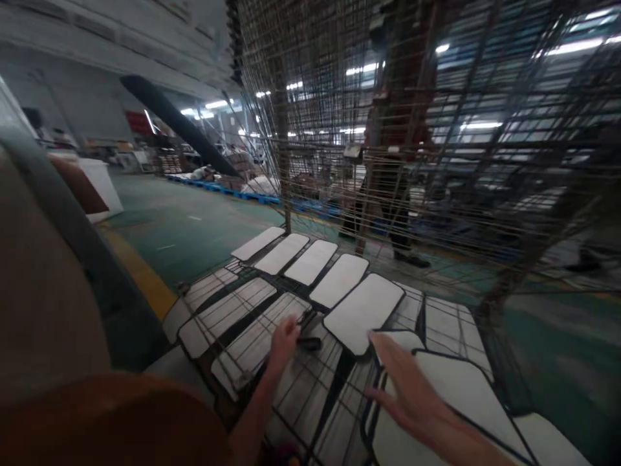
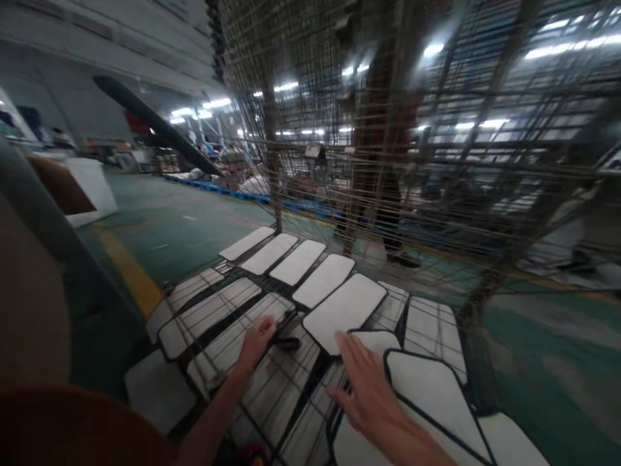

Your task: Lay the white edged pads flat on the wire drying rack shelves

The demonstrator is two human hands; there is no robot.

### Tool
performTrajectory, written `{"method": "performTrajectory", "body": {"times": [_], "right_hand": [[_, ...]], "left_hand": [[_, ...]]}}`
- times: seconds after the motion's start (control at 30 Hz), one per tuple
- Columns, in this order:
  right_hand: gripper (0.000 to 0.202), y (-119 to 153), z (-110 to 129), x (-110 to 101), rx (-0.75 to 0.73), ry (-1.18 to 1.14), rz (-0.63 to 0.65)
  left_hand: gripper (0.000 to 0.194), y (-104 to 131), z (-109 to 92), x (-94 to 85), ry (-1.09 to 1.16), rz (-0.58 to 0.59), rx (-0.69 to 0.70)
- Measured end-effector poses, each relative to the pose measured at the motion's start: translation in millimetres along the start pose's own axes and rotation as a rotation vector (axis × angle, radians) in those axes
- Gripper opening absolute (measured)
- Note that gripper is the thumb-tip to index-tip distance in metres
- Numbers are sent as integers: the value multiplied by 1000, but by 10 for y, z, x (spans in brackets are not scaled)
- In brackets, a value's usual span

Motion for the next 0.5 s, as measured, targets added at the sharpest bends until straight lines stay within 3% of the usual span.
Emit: {"method": "performTrajectory", "body": {"times": [0.07,0.17,0.23,0.33,0.5], "right_hand": [[94,-431,123,447,37,81,264],[98,-832,168,915,19,141,364],[88,-888,137,1048,-8,152,355],[67,-855,77,1002,-20,131,292],[49,-1044,-177,534,95,3,-8]], "left_hand": [[23,-154,-92,306,-82,60,55],[28,-415,-162,639,-187,86,72],[31,-574,-151,796,-236,90,47],[36,-739,-92,983,-282,80,-42],[37,-859,-29,1153,-289,-13,-238]]}}
Point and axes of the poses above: each hand's wrist, its own y-axis away from the middle knuckle, its own x-axis out of the palm, z = x × y, the point moved 3 cm from there along -y, towards the middle knuckle, and after that the axes turned 11 degrees about -z, right-handed, at the moved point
